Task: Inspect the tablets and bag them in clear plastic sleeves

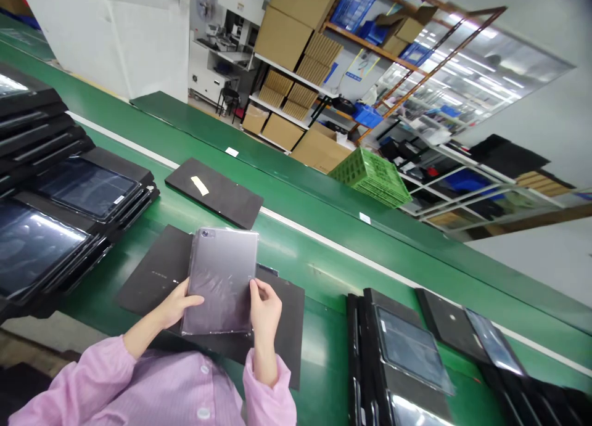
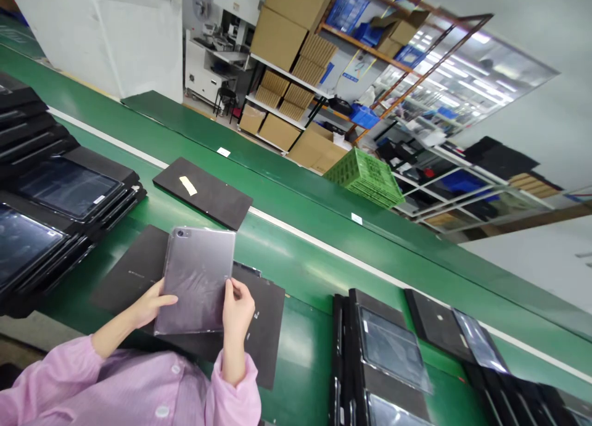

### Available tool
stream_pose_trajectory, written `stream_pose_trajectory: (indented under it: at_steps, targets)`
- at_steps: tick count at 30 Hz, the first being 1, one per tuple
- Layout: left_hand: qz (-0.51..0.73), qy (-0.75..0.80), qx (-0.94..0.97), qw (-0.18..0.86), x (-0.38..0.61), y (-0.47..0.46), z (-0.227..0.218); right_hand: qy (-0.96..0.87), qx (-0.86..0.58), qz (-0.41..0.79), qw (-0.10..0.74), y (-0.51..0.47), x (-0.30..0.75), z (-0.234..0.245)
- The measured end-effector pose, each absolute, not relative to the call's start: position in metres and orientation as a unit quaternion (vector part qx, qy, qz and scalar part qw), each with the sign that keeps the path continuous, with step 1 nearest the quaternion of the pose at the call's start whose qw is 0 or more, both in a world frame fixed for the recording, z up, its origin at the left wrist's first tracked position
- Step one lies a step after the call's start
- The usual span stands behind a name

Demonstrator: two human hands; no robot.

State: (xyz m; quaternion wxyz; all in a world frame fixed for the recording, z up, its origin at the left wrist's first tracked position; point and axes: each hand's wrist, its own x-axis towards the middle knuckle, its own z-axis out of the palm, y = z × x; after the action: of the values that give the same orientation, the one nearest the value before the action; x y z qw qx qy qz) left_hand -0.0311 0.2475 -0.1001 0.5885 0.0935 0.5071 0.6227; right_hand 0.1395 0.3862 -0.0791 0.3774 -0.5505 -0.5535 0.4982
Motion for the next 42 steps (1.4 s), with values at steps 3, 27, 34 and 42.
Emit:
stream_pose_trajectory:
  at_steps: [3,27,34,42]
  targets:
    - [0.624,0.5,0.087,0.594,-0.031,0.245,-0.106,-0.645,-0.537,0.36,0.409,0.374,0.138,-0.07]
    - [0.555,0.561,0.167,0.592,-0.043,0.243,-0.097,-0.801,-0.007,0.563,0.202,0.272,0.084,-0.07]
    - [0.547,0.627,0.129,0.539,-0.045,0.249,-0.09,-0.757,-0.046,0.574,0.309,0.273,0.074,-0.069]
    - [0.573,0.568,0.043,0.589,-0.042,0.255,-0.093,-0.568,-0.408,0.589,0.405,0.361,0.121,-0.052]
